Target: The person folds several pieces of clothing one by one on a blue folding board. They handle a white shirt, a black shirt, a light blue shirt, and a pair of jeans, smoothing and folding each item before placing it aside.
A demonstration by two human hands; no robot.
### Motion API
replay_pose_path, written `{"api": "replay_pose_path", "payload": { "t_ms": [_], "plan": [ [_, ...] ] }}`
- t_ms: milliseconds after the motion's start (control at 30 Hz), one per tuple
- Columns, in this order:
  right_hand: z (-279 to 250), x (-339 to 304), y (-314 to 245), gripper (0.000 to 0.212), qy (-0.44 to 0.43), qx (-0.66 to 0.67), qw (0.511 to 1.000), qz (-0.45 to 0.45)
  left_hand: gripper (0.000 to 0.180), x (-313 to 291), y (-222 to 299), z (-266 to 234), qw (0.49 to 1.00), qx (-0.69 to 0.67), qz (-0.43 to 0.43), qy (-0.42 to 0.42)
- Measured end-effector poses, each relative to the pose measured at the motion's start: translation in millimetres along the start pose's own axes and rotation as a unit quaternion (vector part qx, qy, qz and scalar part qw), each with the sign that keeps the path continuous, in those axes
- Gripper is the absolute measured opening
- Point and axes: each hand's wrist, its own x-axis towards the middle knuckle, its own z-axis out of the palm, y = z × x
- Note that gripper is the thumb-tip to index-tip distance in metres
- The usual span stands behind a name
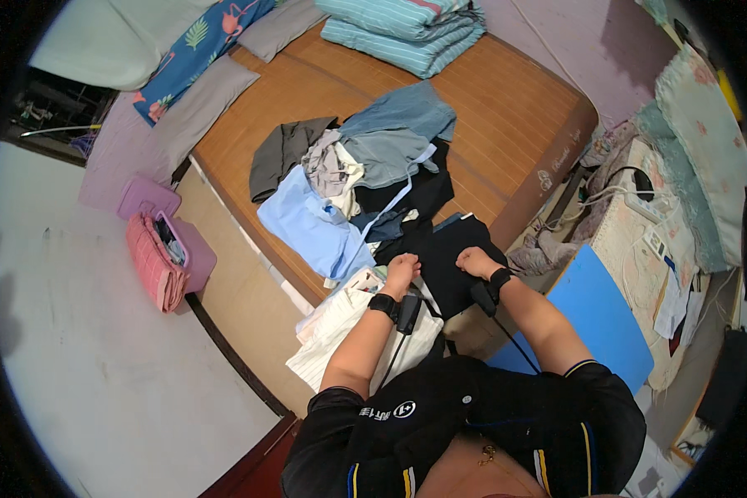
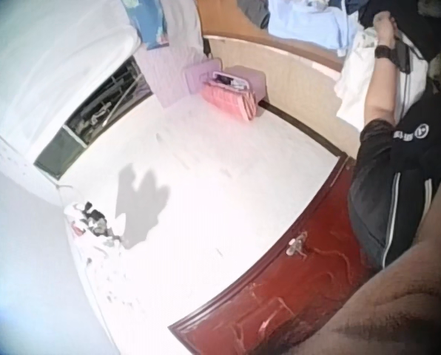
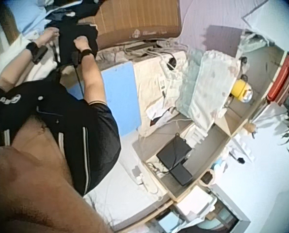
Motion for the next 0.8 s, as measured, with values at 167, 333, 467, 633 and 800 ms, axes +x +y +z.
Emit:
{"api": "replay_pose_path", "payload": {
  "t_ms": [167,333,467,633,800],
  "plan": [
    [25,40,-46,0.012,-0.012,0.035,0.996,-0.087,0.022,-1,31,-29,0.993,-0.099,0.055,0.021],
    [71,87,-90,0.013,-0.016,-0.037,0.988,-0.15,0.023,-19,52,-67,0.985,-0.142,0.095,0.028],
    [116,125,-127,0.019,0.015,-0.056,0.955,-0.291,0.022,-53,69,-87,0.981,-0.137,0.111,0.074],
    [170,155,-183,0.038,-0.007,-0.18,0.916,-0.359,0.02,-76,72,-110,0.972,-0.151,0.156,0.092],
    [192,168,-215,0.035,-0.035,-0.343,0.861,-0.374,0.02,-89,72,-126,0.971,-0.131,0.175,0.099]
  ]
}}
